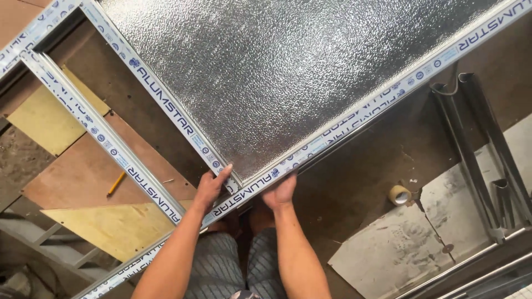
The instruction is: Securing a reflective sheet into an aluminum frame by tucking the edges with a screwdriver.
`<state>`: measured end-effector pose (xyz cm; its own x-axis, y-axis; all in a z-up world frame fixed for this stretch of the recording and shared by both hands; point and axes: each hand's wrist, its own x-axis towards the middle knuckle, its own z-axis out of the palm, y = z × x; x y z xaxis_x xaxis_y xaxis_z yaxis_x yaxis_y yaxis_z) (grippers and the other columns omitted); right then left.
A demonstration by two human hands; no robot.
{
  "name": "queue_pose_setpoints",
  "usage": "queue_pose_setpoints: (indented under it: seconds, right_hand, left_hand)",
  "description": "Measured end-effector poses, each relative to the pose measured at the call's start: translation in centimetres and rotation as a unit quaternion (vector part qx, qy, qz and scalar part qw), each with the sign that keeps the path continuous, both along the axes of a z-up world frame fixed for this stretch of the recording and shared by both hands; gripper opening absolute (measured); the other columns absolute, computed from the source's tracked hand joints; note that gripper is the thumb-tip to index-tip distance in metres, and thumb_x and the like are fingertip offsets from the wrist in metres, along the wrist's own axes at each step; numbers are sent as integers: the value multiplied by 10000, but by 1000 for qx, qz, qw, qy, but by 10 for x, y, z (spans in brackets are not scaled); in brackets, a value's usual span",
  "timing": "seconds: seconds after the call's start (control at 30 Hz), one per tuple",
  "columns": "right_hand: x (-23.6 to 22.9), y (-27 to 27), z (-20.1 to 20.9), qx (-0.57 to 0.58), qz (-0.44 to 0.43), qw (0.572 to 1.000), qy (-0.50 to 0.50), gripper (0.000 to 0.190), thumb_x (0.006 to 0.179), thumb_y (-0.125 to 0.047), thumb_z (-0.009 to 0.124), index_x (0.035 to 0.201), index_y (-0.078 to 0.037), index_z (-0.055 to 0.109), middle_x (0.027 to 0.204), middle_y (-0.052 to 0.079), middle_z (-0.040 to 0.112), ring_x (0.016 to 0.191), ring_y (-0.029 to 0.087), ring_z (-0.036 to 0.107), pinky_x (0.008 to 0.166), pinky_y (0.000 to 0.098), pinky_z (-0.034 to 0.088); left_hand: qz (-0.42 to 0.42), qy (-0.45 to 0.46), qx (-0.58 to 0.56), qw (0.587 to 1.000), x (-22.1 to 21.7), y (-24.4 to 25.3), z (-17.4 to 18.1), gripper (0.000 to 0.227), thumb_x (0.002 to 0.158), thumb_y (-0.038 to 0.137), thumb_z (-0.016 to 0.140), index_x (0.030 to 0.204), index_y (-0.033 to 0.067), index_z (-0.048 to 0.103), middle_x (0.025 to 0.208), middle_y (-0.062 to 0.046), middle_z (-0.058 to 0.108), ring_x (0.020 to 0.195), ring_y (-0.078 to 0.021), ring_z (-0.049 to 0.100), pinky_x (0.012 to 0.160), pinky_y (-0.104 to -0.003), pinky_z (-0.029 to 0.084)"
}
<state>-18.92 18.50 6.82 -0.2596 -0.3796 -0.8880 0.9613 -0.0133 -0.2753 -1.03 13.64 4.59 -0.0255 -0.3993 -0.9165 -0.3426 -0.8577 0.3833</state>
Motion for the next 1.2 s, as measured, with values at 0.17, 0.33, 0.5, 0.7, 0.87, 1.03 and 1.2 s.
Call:
queue_pose_setpoints:
  seconds: [0.17, 0.33, 0.5, 0.7, 0.87, 1.03, 1.2]
  right_hand:
    - [24, -3, 10, 12, -10, 1000, 15, 606, 951, -559, 482, 1387, -151, 583, 1368, 101, 623, 1266, 289, 580, 1155, 481, 415]
    - [39, -2, 15, 28, -9, 999, 38, 647, 949, -602, 425, 1429, -179, 523, 1424, 85, 557, 1315, 275, 521, 1180, 470, 368]
    - [51, -6, 12, 34, 4, 997, 63, 689, 947, -644, 368, 1471, -207, 463, 1481, 69, 492, 1365, 262, 461, 1205, 458, 321]
    - [54, -9, 18, 43, 11, 994, 96, 739, 946, -696, 300, 1521, -241, 391, 1548, 49, 413, 1425, 246, 389, 1235, 445, 265]
    - [65, -16, 21, 45, 12, 993, 110, 782, 944, -739, 244, 1563, -269, 331, 1604, 33, 348, 1475, 232, 330, 1260, 433, 219]
    - [66, -18, 30, 52, 11, 990, 132, 825, 943, -782, 187, 1605, -298, 271, 1661, 16, 282, 1524, 218, 270, 1285, 422, 172]
    - [66, -33, 52, 53, 8, 987, 153, 859, 941, -816, 142, 1638, -320, 223, 1706, 3, 230, 1564, 207, 223, 1305, 413, 135]
  left_hand:
    - [16, 33, 3, 999, 6, 1, 15, 565, 929, 522, 771, 1164, 11, 714, 1103, -222, 744, 1128, -376, 691, 1049, -542, 480]
    - [5, 45, -7, 999, 11, 1, 14, 522, 962, 506, 732, 1145, 18, 714, 1066, -203, 753, 1089, -340, 702, 1039, -522, 487]
    - [15, 59, 0, 998, 13, 2, 15, 477, 966, 498, 730, 1122, 47, 729, 1032, -178, 769, 1043, -309, 722, 1012, -502, 504]
    - [13, 71, -1, 997, 10, -1, 15, 462, 969, 486, 729, 1109, 45, 715, 990, -169, 762, 997, -296, 723, 996, -497, 511]
    - [18, 73, 11, 997, 11, 0, 15, 442, 967, 488, 724, 1087, 63, 714, 960, -161, 767, 966, -292, 735, 967, -493, 526]
    - [23, 65, 11, 998, 8, -3, 19, 472, 963, 501, 728, 1105, 51, 710, 987, -180, 765, 993, -312, 737, 970, -492, 531]
    - [15, 51, 6, 999, 2, -7, 27, 517, 960, 499, 727, 1121, 9, 700, 1024, -215, 760, 1040, -341, 723, 999, -515, 514]
